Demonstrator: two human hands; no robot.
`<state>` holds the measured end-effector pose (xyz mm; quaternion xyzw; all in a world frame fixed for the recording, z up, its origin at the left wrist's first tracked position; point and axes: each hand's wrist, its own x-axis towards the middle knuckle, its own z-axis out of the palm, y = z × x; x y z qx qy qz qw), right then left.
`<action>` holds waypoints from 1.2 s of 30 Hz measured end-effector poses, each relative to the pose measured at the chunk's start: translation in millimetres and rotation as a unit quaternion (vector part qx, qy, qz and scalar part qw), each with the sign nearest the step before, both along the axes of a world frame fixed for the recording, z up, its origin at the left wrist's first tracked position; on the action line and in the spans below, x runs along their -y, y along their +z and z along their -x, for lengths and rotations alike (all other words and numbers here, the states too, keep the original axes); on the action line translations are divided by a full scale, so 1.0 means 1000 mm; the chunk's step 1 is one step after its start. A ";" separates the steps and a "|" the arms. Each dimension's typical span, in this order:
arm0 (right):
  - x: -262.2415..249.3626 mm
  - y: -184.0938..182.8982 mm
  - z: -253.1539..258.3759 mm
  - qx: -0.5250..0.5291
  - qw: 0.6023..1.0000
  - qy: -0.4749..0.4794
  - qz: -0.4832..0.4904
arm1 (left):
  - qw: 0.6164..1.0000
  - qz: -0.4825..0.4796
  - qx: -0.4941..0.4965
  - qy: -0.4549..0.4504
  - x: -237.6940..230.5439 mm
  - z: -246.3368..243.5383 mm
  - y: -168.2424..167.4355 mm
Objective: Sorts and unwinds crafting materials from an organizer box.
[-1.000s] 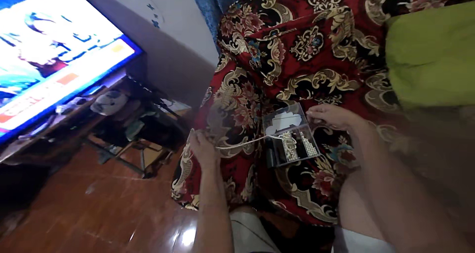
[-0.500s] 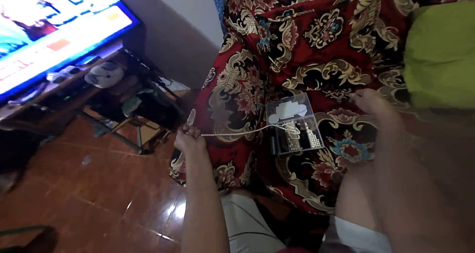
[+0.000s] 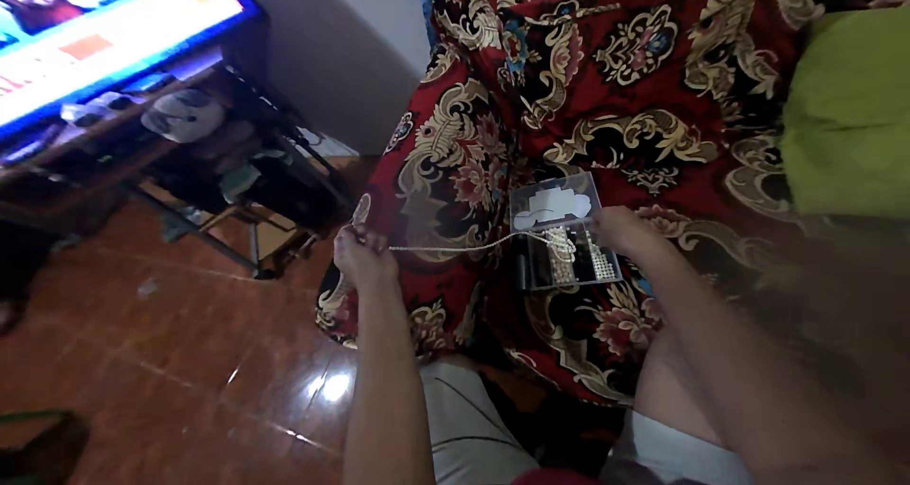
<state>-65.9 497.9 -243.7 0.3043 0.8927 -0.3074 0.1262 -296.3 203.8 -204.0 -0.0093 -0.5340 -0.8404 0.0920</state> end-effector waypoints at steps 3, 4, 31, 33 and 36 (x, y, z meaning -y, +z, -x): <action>0.011 -0.002 0.005 0.005 0.999 -0.014 -0.041 | 1.000 0.007 -0.014 -0.008 0.000 -0.001 -0.001; 0.013 -0.001 0.006 0.006 0.999 -0.015 -0.050 | 1.000 0.008 -0.014 -0.007 -0.001 -0.001 -0.002; 0.062 0.005 -0.006 -0.348 0.894 0.105 0.262 | 0.708 0.491 -0.337 -0.379 -0.084 -0.150 -0.020; 0.058 0.005 -0.006 -0.303 0.918 0.112 0.228 | 0.709 0.492 -0.336 -0.376 -0.083 -0.149 -0.026; 0.041 -0.004 -0.005 -0.301 0.934 0.134 0.136 | 0.709 0.501 -0.320 -0.380 -0.082 -0.143 -0.033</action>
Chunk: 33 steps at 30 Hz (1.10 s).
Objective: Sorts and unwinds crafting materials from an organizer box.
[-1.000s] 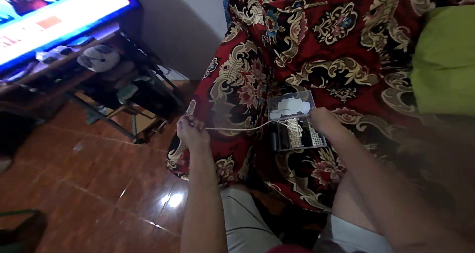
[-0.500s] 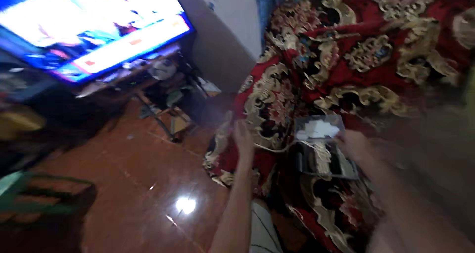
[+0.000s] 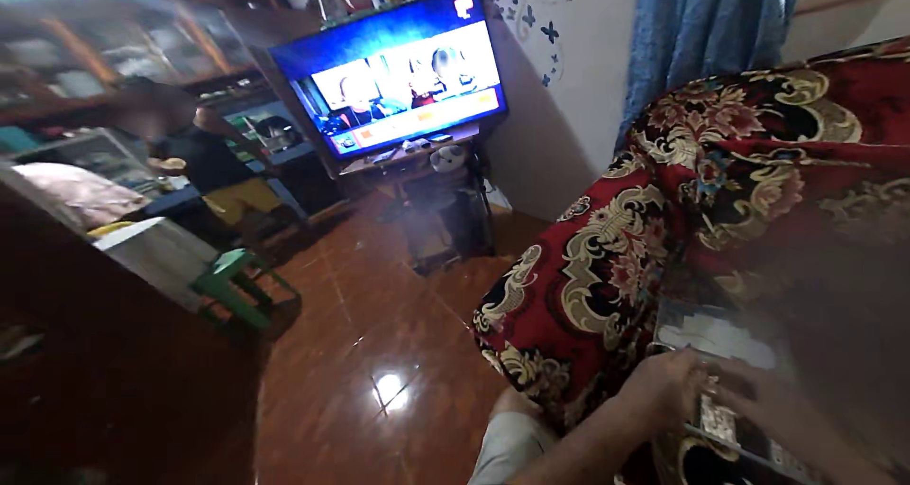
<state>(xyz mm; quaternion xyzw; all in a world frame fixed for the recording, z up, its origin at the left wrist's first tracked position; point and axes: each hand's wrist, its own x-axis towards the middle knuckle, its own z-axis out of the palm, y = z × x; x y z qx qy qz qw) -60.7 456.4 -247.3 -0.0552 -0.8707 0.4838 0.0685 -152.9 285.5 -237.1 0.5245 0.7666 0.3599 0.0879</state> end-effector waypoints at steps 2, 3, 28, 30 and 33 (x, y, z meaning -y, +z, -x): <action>-0.007 -0.001 -0.001 -0.034 0.998 -0.011 -0.045 | 1.000 -0.016 0.012 -0.007 0.002 0.003 -0.004; -0.010 0.000 -0.003 -0.046 0.997 -0.023 -0.056 | 0.999 -0.028 0.017 -0.010 0.002 0.005 -0.007; -0.036 0.036 -0.007 -0.095 0.769 -0.265 0.574 | 0.997 -0.062 0.043 0.009 -0.065 0.012 0.057; -0.033 0.035 -0.005 -0.083 0.736 -0.265 0.617 | 0.997 -0.066 0.030 -0.001 -0.071 0.012 0.064; -0.030 0.032 -0.003 -0.078 0.711 -0.251 0.652 | 0.998 -0.063 0.020 -0.003 -0.075 0.012 0.069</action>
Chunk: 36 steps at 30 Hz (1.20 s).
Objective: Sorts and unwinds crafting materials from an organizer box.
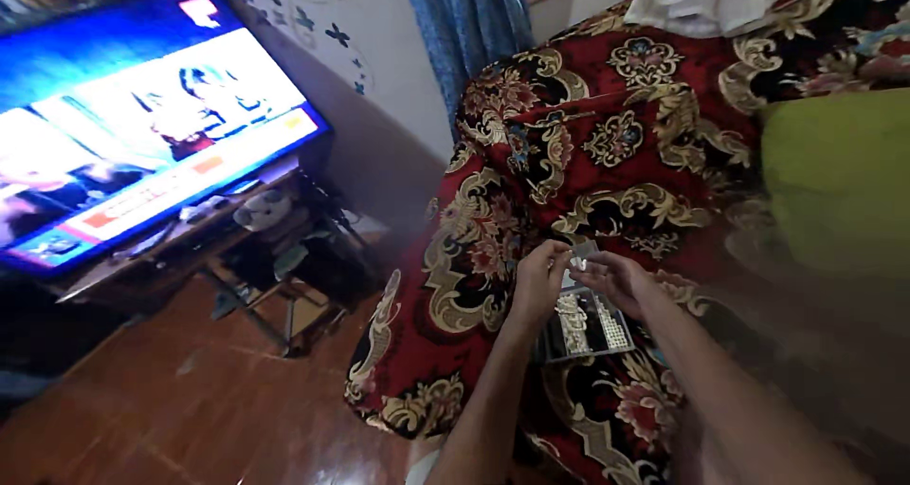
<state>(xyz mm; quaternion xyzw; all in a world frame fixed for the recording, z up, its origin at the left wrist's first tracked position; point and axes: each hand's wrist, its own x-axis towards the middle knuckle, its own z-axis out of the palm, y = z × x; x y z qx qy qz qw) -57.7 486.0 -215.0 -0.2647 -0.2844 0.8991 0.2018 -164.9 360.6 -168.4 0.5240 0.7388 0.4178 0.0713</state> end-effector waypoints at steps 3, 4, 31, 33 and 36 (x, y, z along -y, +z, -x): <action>0.003 -0.001 0.004 0.037 0.999 0.031 -0.016 | 1.000 0.001 0.002 0.006 0.000 -0.001 0.002; 0.004 -0.001 0.005 0.049 0.998 0.043 -0.025 | 1.000 -0.001 0.005 0.008 0.001 -0.001 0.003; -0.009 -0.010 -0.008 0.019 0.928 0.273 -0.251 | 0.939 -0.074 0.184 0.281 0.054 0.078 -0.008; -0.014 -0.007 -0.011 0.041 0.921 0.269 -0.280 | 0.910 -0.135 0.208 0.331 0.068 0.098 -0.009; -0.023 -0.003 -0.016 0.088 0.902 0.260 -0.332 | 0.884 -0.154 0.204 0.392 0.094 0.128 -0.012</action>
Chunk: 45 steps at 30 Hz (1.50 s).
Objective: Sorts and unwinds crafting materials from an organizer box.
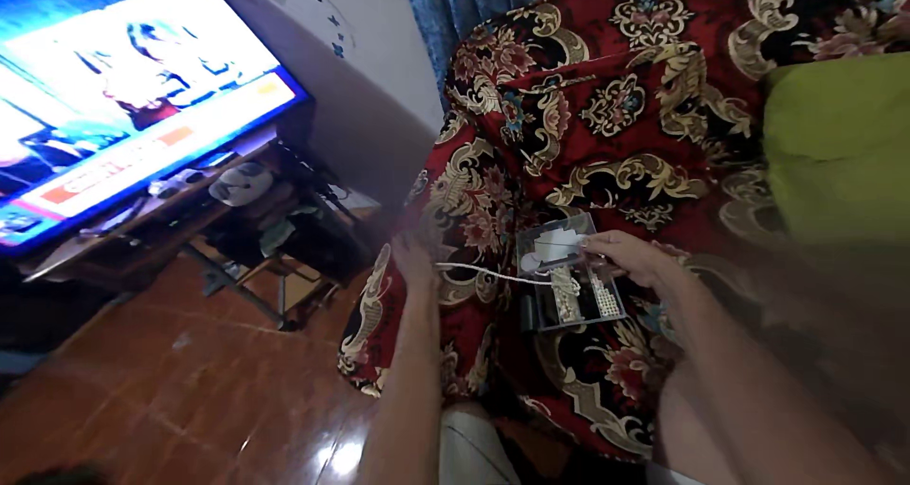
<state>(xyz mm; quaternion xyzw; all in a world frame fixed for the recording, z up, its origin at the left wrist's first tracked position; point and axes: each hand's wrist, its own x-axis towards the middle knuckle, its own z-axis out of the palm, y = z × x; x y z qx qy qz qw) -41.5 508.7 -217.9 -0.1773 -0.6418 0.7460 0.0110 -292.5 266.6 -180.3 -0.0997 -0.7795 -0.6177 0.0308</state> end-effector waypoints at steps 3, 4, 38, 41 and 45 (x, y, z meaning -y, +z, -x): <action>-0.014 0.001 -0.007 0.033 0.998 -0.021 -0.054 | 0.998 -0.034 -0.008 0.042 0.023 0.022 -0.009; -0.020 0.001 -0.010 0.044 0.996 -0.030 -0.073 | 0.996 -0.075 0.002 0.055 0.027 0.025 -0.010; -0.068 -0.015 -0.036 0.205 0.928 -0.112 -0.290 | 0.866 -0.484 0.079 0.091 0.044 0.043 -0.016; -0.037 -0.017 -0.009 0.189 0.929 0.011 -0.317 | 0.875 -0.470 0.078 0.083 0.046 0.043 -0.018; 0.000 -0.016 0.015 0.247 0.888 0.064 -0.382 | 0.876 -0.471 0.079 0.073 0.047 0.047 -0.021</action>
